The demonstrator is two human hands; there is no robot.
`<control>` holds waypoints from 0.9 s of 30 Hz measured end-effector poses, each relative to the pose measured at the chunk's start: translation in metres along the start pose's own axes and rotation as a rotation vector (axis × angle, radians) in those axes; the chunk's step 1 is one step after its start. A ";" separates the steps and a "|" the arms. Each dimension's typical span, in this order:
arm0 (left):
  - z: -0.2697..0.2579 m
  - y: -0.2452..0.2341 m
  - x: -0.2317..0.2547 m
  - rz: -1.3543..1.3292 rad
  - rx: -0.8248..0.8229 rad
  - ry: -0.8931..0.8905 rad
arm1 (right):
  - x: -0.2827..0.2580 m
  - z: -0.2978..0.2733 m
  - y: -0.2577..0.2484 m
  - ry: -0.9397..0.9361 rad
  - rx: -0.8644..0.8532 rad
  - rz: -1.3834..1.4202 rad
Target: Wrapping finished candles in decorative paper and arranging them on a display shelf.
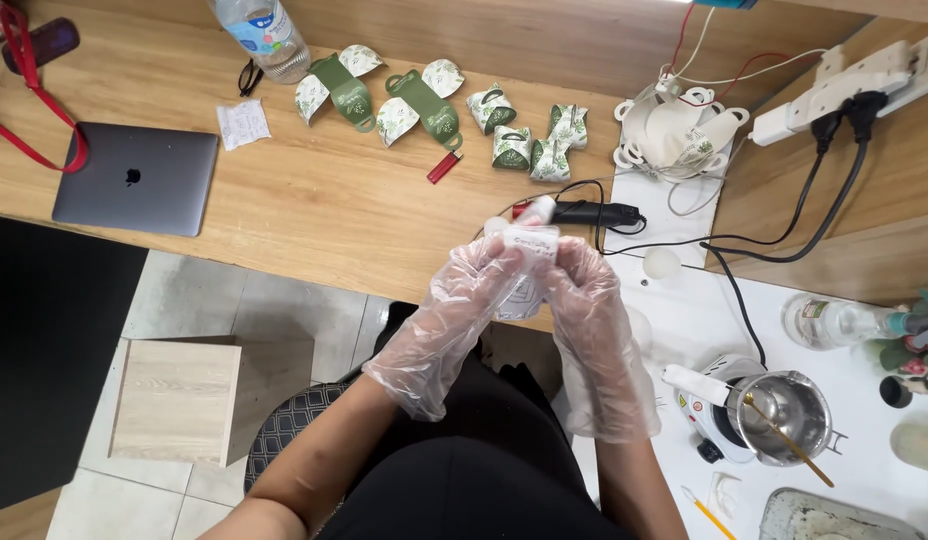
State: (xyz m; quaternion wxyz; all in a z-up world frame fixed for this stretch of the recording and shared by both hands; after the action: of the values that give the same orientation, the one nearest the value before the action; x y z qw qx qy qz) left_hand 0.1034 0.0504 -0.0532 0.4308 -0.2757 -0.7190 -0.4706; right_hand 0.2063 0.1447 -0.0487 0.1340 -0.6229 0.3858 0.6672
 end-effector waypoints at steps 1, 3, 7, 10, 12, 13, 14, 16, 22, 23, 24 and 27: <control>-0.001 0.002 0.009 -0.003 0.001 -0.002 | 0.001 0.001 0.000 0.003 0.000 -0.002; -0.006 0.002 0.015 -0.020 0.071 -0.229 | -0.002 0.002 -0.005 -0.071 0.106 0.002; 0.008 -0.009 0.016 -0.156 -0.095 -0.211 | -0.015 0.016 0.013 -0.044 0.188 0.038; 0.017 -0.026 0.020 -0.065 -0.189 -0.167 | -0.018 0.031 0.026 -0.065 0.138 0.169; 0.030 -0.038 0.025 0.081 -0.314 -0.062 | -0.032 0.045 0.042 -0.033 0.076 0.123; 0.032 -0.036 0.049 0.090 -0.328 -0.057 | -0.043 0.048 0.052 -0.050 0.080 0.125; 0.029 -0.033 0.068 0.117 -0.355 -0.115 | -0.048 0.047 0.063 0.018 0.099 0.157; 0.024 -0.033 0.089 0.146 -0.398 -0.189 | -0.055 0.042 0.083 0.084 0.140 0.195; 0.030 -0.049 0.093 0.096 -0.430 -0.312 | -0.022 0.030 0.094 -0.094 0.322 0.122; 0.031 -0.055 0.085 0.114 -0.405 -0.342 | -0.020 0.026 0.099 -0.095 0.377 0.185; 0.031 -0.064 0.077 0.138 -0.376 -0.373 | -0.016 0.021 0.106 -0.096 0.429 0.258; 0.019 -0.078 0.076 0.147 -0.443 -0.189 | -0.009 0.007 0.115 -0.174 0.261 0.128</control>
State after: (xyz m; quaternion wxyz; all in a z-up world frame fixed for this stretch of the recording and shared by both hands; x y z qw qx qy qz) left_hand -0.0023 0.0357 -0.0247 0.3240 -0.4577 -0.6133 -0.5562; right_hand 0.1267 0.0753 -0.0010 0.2037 -0.5143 0.4952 0.6699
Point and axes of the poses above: each hand's wrist, its own z-axis towards the middle knuckle, its own y-axis out of the palm, x = y × z, the point moved 6 cm from there along z, towards the middle knuckle, and after that the axes turned 13 degrees about z, right-handed, at the moved point
